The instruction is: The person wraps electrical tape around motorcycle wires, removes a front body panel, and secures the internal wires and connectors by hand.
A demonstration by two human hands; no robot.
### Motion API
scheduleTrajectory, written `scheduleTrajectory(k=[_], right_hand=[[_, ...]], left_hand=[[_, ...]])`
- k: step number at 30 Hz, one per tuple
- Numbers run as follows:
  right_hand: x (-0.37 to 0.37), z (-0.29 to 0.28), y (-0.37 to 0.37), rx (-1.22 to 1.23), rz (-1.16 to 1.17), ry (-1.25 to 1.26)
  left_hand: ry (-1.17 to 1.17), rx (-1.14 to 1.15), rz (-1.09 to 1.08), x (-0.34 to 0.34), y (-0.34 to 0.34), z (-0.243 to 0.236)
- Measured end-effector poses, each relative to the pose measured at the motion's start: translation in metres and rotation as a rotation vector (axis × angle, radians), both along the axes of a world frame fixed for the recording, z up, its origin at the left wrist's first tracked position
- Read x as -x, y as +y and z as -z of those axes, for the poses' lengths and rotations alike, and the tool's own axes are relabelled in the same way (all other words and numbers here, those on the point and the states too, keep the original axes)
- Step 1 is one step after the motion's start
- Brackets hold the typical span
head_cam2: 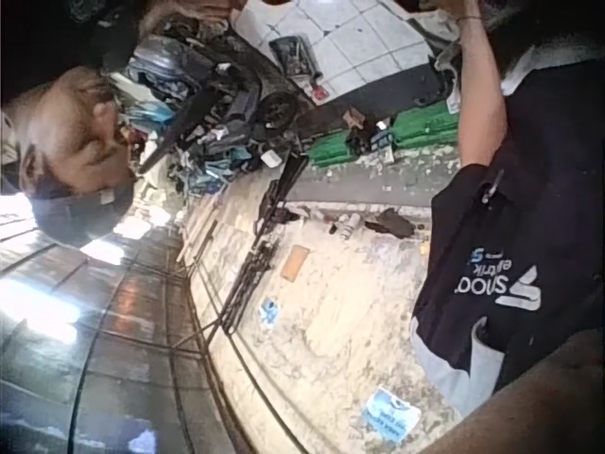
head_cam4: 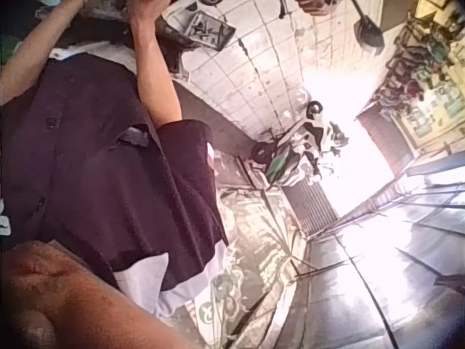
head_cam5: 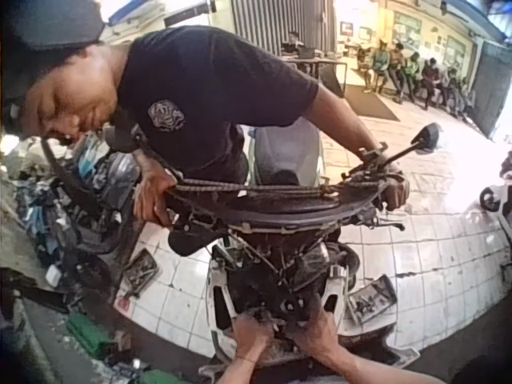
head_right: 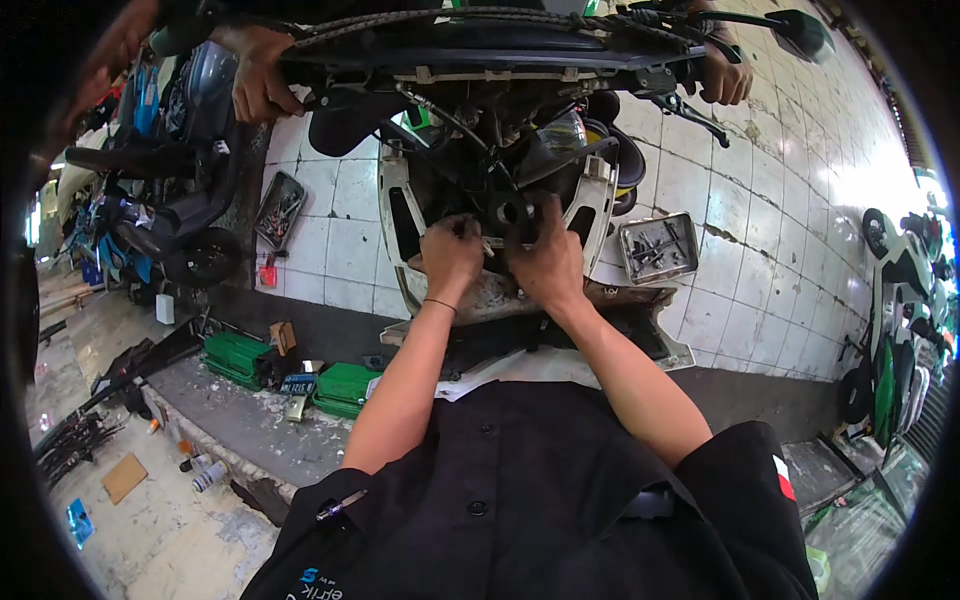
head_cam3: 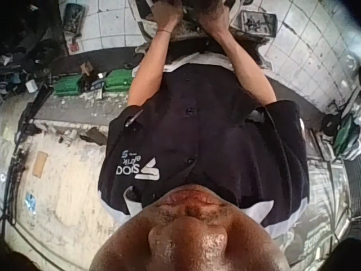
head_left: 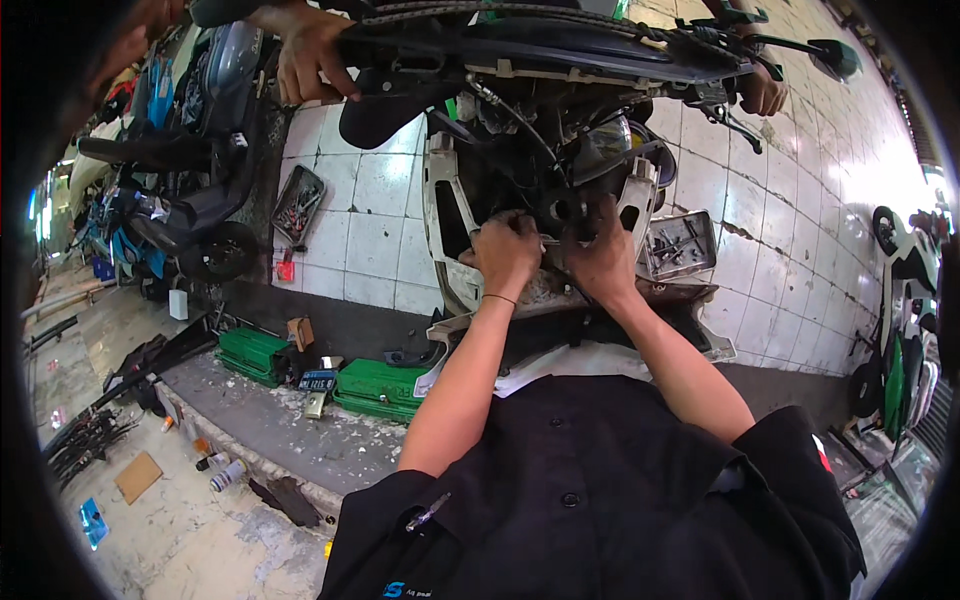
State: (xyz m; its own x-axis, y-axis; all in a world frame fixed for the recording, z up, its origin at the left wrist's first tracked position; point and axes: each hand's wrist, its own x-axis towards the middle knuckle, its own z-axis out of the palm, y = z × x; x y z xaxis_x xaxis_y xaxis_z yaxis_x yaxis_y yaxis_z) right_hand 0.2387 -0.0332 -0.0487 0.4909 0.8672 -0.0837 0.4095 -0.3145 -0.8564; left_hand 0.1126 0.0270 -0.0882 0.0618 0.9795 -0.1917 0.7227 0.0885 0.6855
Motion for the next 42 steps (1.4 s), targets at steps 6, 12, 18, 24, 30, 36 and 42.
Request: scheduleTrajectory(k=[6, 12, 18, 24, 30, 36, 42], right_hand=[[-0.003, 0.005, 0.002, 0.078, -0.056, 0.013], [-0.005, 0.014, 0.001, 0.146, 0.007, 0.033], [-0.004, 0.029, 0.004, 0.145, -0.071, 0.058], [0.002, 0.038, 0.000, 0.175, -0.108, 0.060], [0.003, 0.033, -0.001, 0.257, -0.191, 0.043], [0.014, 0.026, 0.006, 0.105, -0.171, -0.084], [0.016, 0.036, 0.034, 0.055, -0.082, -0.103]], left_hand=[[-0.043, 0.056, 0.145, 0.011, 0.016, 0.001], [-0.231, 0.320, 0.063, 0.018, 0.029, 0.008], [-0.404, 0.554, 0.037, 0.024, 0.035, 0.002], [-0.679, 0.653, -0.090, 0.020, 0.038, -0.023], [-0.528, 0.459, 0.105, 0.041, 0.028, -0.010], [0.060, -0.022, 0.308, 0.039, 0.006, -0.011], [0.043, -0.020, 0.370, 0.038, 0.017, -0.001]])
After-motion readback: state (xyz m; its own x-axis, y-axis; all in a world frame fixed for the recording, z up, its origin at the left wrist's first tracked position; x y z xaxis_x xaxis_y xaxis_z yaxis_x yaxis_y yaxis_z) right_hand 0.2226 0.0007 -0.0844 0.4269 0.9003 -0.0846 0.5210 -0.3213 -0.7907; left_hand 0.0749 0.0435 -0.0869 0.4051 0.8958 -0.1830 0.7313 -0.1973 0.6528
